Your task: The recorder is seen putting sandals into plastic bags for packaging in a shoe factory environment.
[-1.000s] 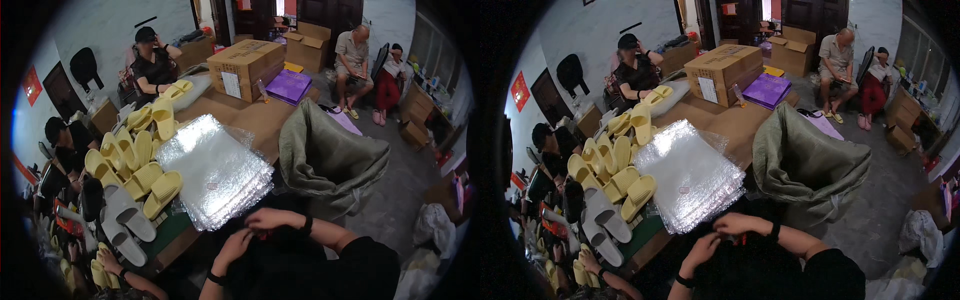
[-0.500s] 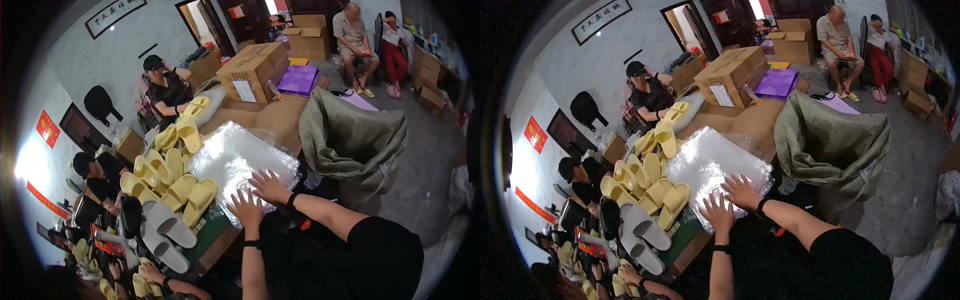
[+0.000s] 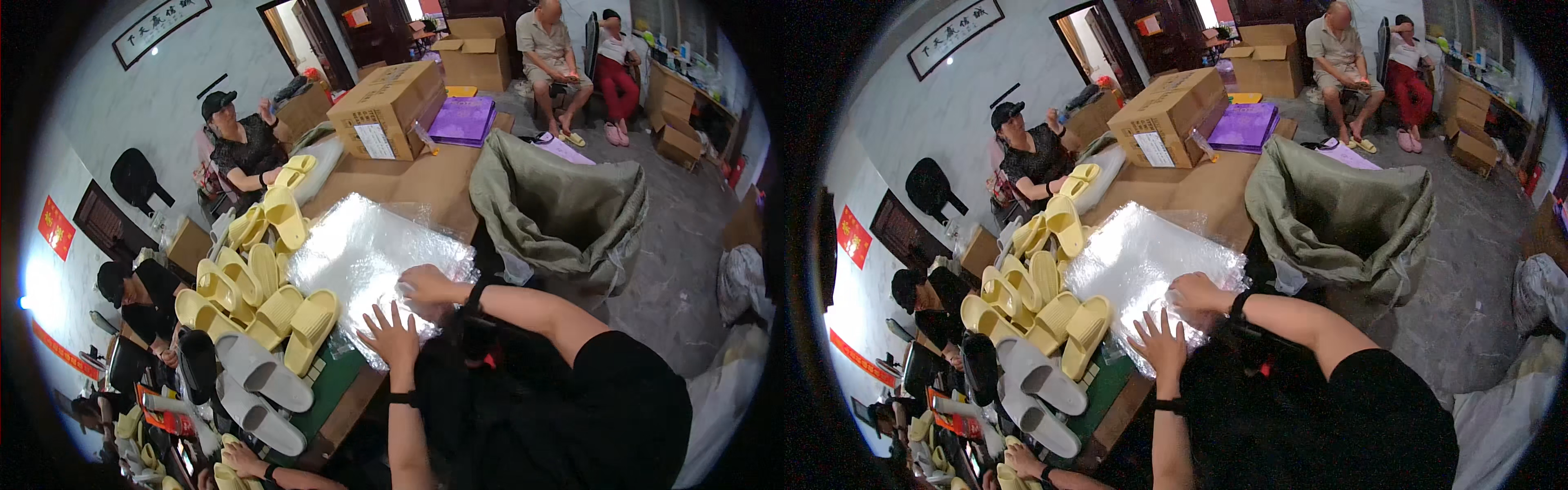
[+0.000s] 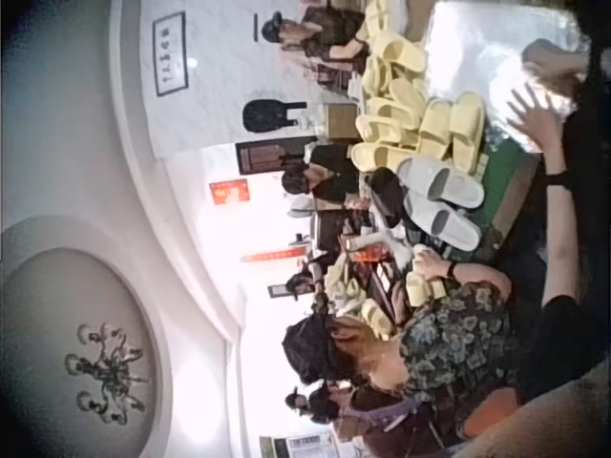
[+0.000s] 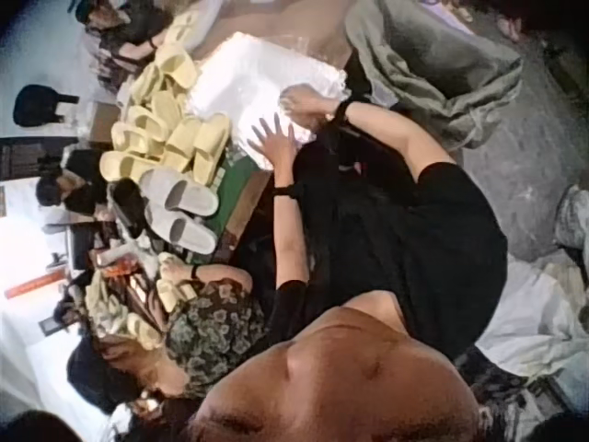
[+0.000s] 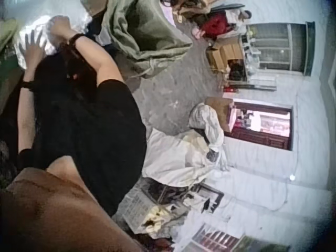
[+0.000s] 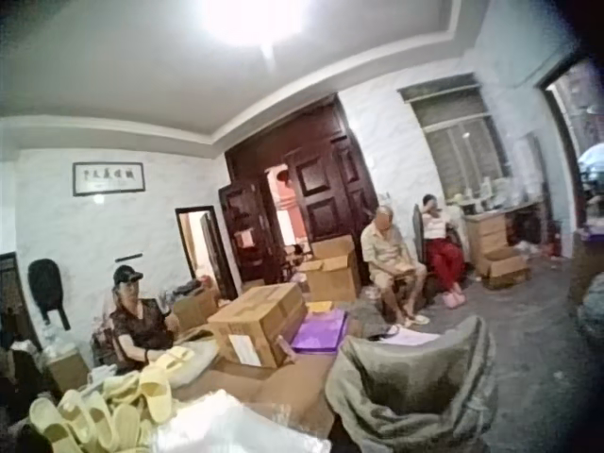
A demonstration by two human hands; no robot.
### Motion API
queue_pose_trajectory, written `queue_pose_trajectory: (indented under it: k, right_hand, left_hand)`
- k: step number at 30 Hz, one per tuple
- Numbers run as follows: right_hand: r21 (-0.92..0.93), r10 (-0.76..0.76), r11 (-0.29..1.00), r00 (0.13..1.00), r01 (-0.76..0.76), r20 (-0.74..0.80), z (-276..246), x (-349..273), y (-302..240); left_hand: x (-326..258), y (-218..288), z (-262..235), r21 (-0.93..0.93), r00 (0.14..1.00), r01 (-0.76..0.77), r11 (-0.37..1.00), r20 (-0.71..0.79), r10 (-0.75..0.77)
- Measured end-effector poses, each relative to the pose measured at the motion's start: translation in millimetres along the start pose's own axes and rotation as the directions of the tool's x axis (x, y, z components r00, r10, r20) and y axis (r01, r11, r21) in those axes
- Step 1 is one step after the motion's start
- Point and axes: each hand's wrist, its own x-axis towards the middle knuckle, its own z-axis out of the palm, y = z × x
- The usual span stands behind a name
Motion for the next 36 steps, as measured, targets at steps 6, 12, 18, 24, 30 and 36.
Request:
queue_pose_trajectory:
  k: [6,12,18,24,30,36]
  right_hand:
    - [0.626,0.4,0.776,0.827,-0.075,-0.396,-88,54,86]
    - [0.491,0.683,0.724,0.408,-0.484,-0.605,-158,119,284]
    - [0.45,0.65,0.76,0.576,-0.47,-0.496,-158,201,271]
    - [0.464,0.706,0.709,0.546,-0.532,-0.452,-151,234,315]
    - [0.258,0.584,0.768,0.478,-0.586,-0.656,-145,224,296]
    - [0.323,0.262,0.944,0.732,-0.061,-0.629,-134,174,143]
  left_hand:
    - [5,11,-31,-0.013,0.992,-0.01,1.0,0.123,0.012]
    - [17,26,2,-0.172,0.969,-0.241,0.955,0.014,0.247]
    - [9,3,8,-0.119,0.987,-0.139,0.983,0.068,0.148]
    - [1,7,15,-0.122,0.977,-0.059,0.991,0.197,0.082]
    - [8,16,6,-0.082,0.976,-0.083,0.993,0.193,0.097]
    - [14,3,-12,-0.427,0.973,0.1,0.899,0.23,0.0]
